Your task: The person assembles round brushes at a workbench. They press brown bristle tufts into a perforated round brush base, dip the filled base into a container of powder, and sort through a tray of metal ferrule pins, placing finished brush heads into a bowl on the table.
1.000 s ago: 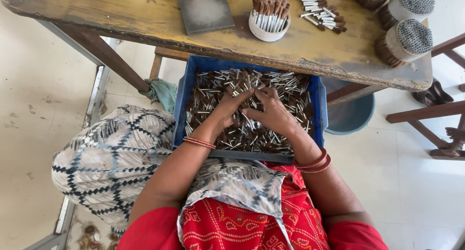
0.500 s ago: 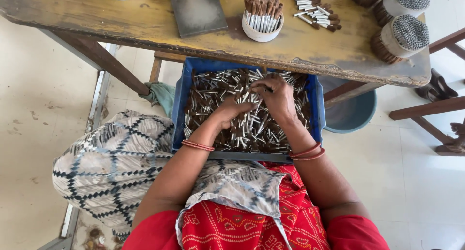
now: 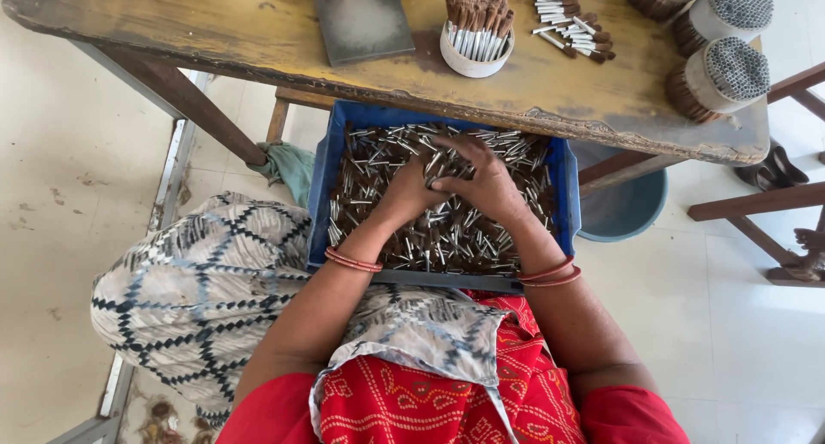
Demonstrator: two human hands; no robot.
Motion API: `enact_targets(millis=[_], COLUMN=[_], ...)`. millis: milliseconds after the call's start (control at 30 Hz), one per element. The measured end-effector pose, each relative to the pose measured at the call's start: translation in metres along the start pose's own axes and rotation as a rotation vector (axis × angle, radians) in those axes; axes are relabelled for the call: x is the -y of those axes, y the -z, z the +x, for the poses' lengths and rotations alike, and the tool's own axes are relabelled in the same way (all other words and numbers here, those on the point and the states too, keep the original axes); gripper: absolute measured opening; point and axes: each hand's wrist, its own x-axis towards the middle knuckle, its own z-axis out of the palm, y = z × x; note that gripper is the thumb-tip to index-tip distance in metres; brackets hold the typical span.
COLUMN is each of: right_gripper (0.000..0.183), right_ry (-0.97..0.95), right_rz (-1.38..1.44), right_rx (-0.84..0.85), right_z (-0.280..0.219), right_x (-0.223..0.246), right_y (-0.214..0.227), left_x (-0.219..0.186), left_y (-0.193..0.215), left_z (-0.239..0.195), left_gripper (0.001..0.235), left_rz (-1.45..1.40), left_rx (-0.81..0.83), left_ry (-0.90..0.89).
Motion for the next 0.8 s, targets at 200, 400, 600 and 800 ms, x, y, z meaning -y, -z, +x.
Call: enact_targets(millis=[200, 400, 600, 800], right_gripper=[0.022, 0.021, 0.028, 0.040], right_ry=[-0.189, -0.025, 0.004, -0.013], right_rz=[0.066, -0.086, -0.009, 0.005], right_rx=[-0.044, -0.203, -0.037, -0.016], right_z=[-0.007, -0.009, -0.009, -0.005], right_x=[-0.026, -0.011, 0.011, 0.006], right_y=[-0.014, -0.008, -0.004, -0.004], left_x=[0.010, 0.070, 0.059, -0.001], left_y=[-0.006, -0.013, -0.014, -0.003], left_z=[0.007, 0.023, 0.025, 0.000], left_gripper=[0.053, 0.048, 0.042, 0.061], left_rz=[-0.193, -0.975, -0.837, -0.108], left_rx=[0.087, 0.175, -0.029, 0.044], left_ry=[0.107, 0.354, 0.334, -0.021])
